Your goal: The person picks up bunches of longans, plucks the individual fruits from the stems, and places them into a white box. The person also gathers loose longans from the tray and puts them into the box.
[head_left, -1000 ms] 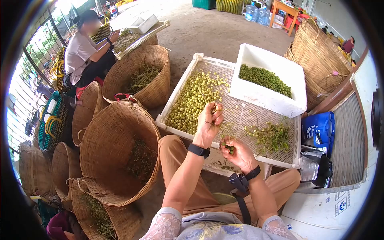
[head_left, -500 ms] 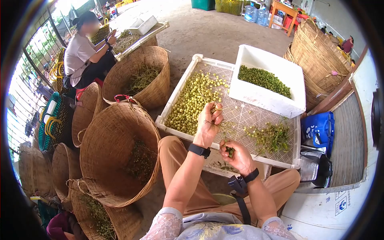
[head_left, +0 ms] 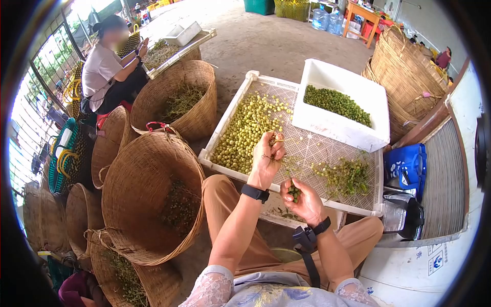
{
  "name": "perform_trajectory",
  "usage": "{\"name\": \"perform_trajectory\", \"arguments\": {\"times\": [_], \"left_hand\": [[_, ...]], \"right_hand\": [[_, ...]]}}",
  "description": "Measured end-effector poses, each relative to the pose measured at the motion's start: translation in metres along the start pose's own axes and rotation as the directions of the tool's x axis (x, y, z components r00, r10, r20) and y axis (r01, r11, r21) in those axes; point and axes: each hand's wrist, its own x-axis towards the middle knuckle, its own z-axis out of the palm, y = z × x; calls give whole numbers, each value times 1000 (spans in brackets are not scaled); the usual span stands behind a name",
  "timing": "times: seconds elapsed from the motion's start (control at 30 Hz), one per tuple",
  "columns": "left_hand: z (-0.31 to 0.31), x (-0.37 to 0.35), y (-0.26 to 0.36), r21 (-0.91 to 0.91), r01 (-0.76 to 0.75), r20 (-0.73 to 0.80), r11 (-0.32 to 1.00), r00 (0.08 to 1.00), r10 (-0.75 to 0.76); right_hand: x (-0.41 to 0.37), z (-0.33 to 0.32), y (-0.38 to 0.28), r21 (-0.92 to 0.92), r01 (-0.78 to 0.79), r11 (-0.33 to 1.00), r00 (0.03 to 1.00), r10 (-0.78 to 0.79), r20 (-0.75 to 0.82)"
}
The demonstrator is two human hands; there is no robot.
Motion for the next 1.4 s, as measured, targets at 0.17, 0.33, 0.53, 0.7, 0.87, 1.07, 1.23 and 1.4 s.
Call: {"name": "perform_trajectory", "arguments": {"times": [0.17, 0.33, 0.53, 0.7, 0.87, 1.07, 1.23, 1.4], "left_hand": [[-4, 2, 1, -10, 12, 51, 1000, 999, -12], [-6, 5, 0, -2, -11, -25, 1000, 1000, 11], [-13, 6, -2, -18, 1, -24, 1000, 1000, -2], [-31, 19, 9, -87, 14, 39, 996, 999, -11], [-7, -2, 13, -15, -24, 5, 1000, 1000, 24], [-3, -22, 0, 179, 146, 50, 973, 986, -158], [-1, -36, -24, 468, 199, 119, 861, 951, -284], [-2, -42, -40, 514, 195, 161, 836, 935, -317]], "right_hand": [[0, -2, 0, -51, 40, 998, 996, -36, 77], [-3, 6, -1, -251, 108, 962, 994, -105, 27], [-7, 8, -5, -487, 179, 855, 982, -183, 40], [-12, 1, 0, -535, 184, 825, 978, -208, 15], [-5, -6, -10, -355, 269, 895, 950, -308, -58], [-12, -6, -57, -327, 353, 877, 908, -405, -107], [-16, -2, -65, -385, 302, 872, 933, -354, -69], [-21, 5, -66, -494, 196, 847, 928, -323, -185]]}}
